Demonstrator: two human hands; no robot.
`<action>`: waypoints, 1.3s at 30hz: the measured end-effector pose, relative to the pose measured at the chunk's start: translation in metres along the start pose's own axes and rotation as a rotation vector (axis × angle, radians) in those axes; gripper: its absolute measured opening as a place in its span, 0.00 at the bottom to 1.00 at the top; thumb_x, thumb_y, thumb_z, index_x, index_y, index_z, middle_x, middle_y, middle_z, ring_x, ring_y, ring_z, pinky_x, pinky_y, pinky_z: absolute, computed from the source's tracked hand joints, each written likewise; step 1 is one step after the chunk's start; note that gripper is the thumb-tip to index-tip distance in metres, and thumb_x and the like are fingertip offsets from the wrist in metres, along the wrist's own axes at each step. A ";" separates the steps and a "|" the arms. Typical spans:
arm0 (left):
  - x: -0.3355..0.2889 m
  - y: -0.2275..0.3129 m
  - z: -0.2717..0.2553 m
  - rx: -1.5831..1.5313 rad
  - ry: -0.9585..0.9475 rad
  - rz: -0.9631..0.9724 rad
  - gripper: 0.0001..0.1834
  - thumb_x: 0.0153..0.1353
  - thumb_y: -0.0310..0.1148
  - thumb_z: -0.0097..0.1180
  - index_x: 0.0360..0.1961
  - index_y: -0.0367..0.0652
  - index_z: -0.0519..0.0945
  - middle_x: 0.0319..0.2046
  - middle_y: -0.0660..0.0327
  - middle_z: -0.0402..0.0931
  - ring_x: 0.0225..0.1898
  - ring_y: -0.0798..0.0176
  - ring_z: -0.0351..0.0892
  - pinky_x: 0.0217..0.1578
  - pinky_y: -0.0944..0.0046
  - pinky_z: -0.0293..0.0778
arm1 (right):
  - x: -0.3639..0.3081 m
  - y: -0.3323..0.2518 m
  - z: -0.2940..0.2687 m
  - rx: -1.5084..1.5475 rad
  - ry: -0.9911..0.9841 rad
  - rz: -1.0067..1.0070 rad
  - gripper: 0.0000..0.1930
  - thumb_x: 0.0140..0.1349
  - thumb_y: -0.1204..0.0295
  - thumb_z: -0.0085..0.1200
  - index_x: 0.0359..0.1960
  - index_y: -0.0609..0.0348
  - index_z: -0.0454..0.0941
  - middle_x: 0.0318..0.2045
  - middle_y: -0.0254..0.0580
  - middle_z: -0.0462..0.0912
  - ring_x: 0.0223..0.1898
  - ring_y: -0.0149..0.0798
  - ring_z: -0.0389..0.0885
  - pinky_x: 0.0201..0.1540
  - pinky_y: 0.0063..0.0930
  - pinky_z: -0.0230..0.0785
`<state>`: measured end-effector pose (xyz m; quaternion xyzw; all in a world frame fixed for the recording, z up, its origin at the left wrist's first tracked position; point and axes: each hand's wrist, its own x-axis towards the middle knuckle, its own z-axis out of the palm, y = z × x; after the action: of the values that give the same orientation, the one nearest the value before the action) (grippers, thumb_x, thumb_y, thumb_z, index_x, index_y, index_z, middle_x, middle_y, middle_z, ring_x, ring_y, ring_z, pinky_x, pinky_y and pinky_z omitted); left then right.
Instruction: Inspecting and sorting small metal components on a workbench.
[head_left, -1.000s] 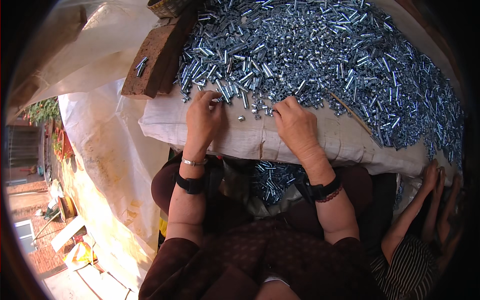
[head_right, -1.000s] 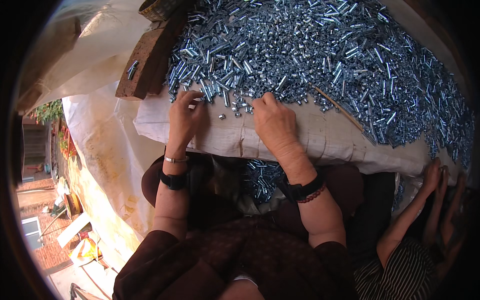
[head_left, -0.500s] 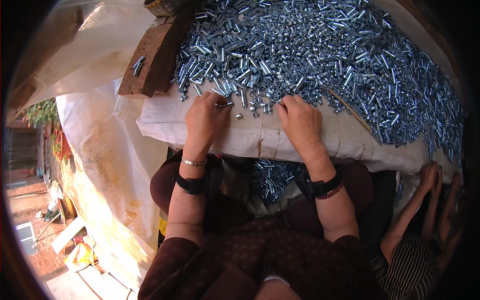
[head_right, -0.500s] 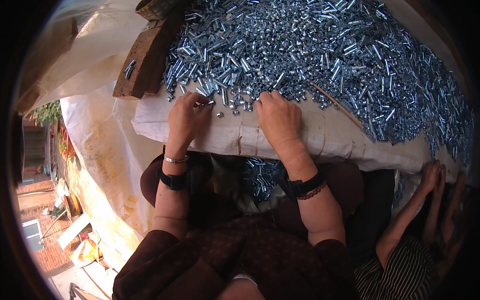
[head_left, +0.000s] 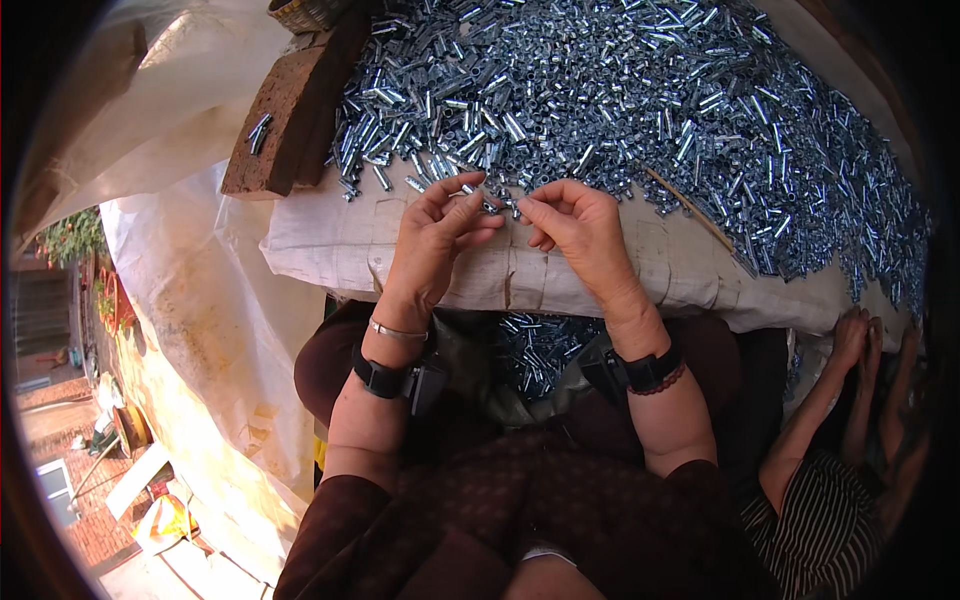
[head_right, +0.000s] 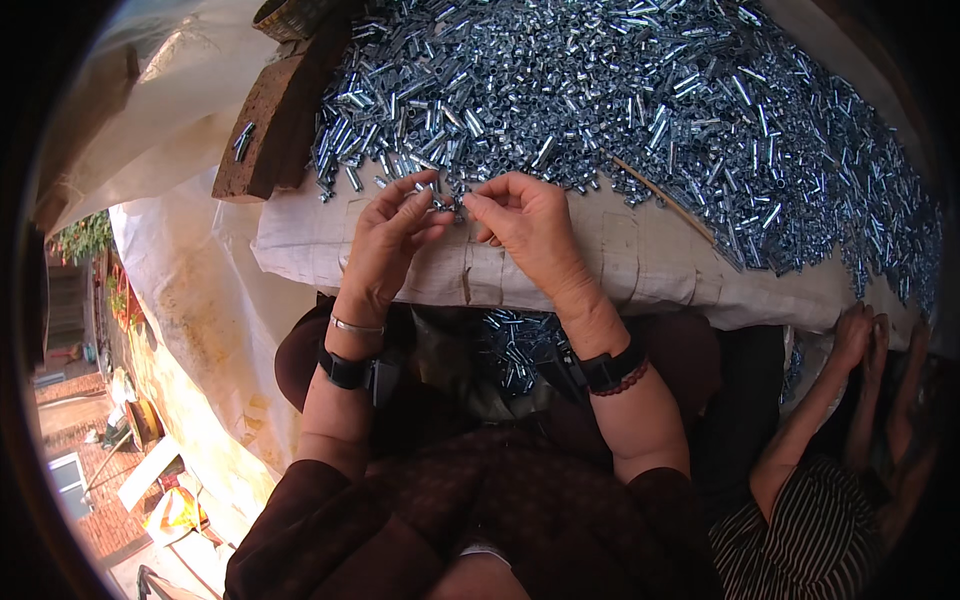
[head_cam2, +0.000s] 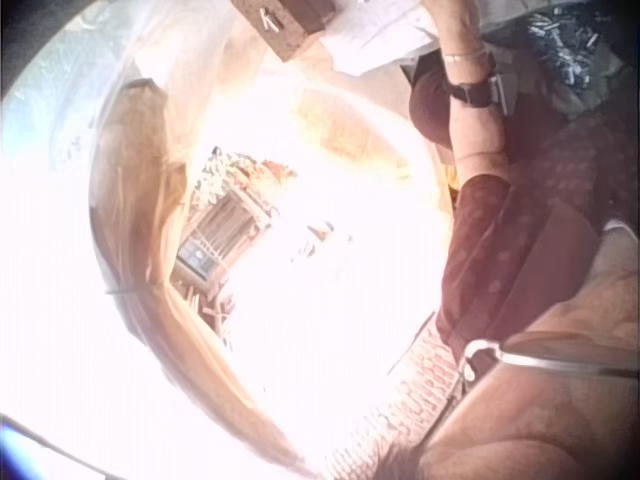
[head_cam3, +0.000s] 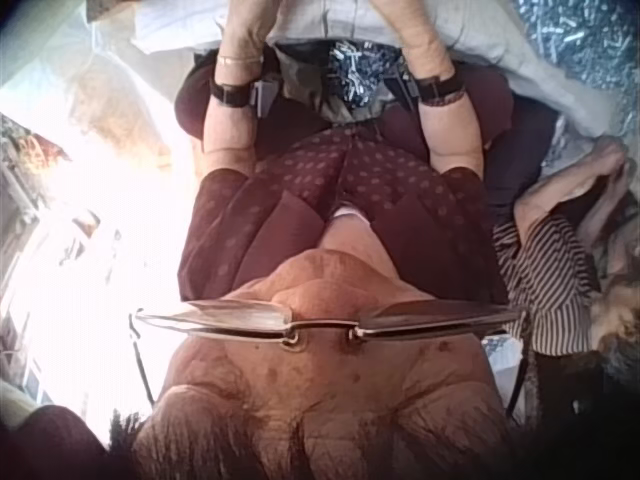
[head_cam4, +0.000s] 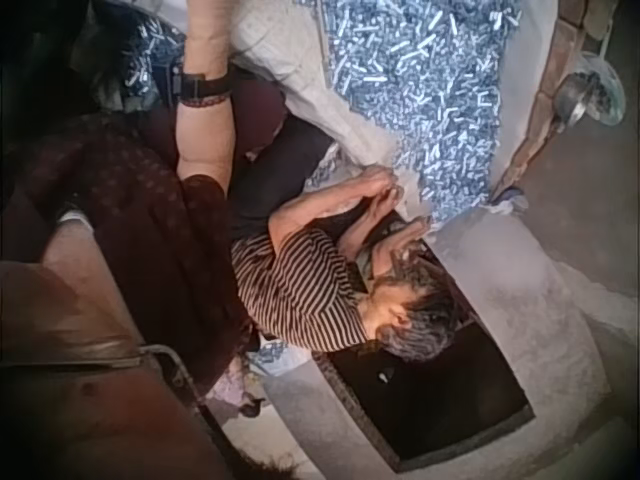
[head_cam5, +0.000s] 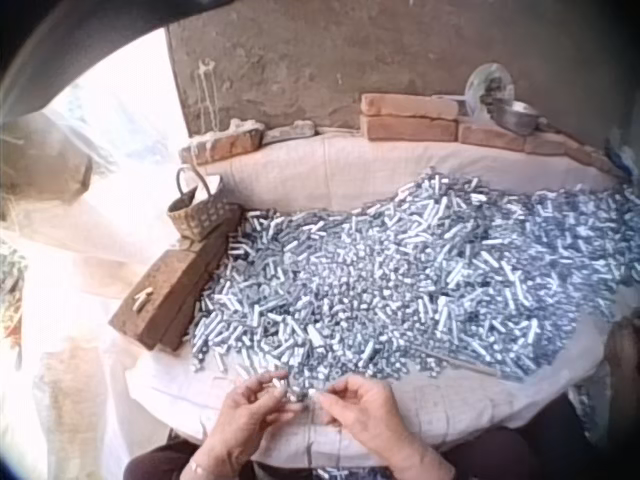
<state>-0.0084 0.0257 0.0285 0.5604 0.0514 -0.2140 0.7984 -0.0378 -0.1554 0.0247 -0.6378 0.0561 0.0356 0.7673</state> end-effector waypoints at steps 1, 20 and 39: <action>0.001 -0.002 -0.001 0.000 -0.001 -0.001 0.18 0.62 0.30 0.55 0.51 0.35 0.71 0.36 0.58 0.80 0.36 0.66 0.82 0.36 0.73 0.78 | -0.001 -0.002 0.001 0.101 -0.029 0.060 0.08 0.59 0.72 0.58 0.34 0.65 0.78 0.26 0.34 0.80 0.22 0.23 0.76 0.24 0.14 0.68; -0.004 -0.003 0.010 0.079 -0.080 -0.026 0.13 0.62 0.29 0.55 0.45 0.32 0.78 0.37 0.53 0.81 0.37 0.66 0.83 0.38 0.74 0.78 | -0.003 -0.004 0.001 0.113 0.036 0.023 0.09 0.59 0.72 0.58 0.34 0.68 0.77 0.24 0.37 0.80 0.23 0.24 0.78 0.26 0.16 0.72; 0.002 -0.016 0.004 -0.002 -0.093 -0.001 0.13 0.64 0.29 0.53 0.45 0.30 0.77 0.37 0.52 0.81 0.35 0.66 0.82 0.38 0.73 0.78 | -0.004 0.007 0.005 0.038 0.036 -0.109 0.08 0.61 0.73 0.56 0.36 0.68 0.78 0.26 0.37 0.81 0.25 0.25 0.79 0.28 0.16 0.73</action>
<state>-0.0136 0.0169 0.0157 0.5491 0.0147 -0.2400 0.8004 -0.0424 -0.1495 0.0188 -0.6256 0.0358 -0.0187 0.7791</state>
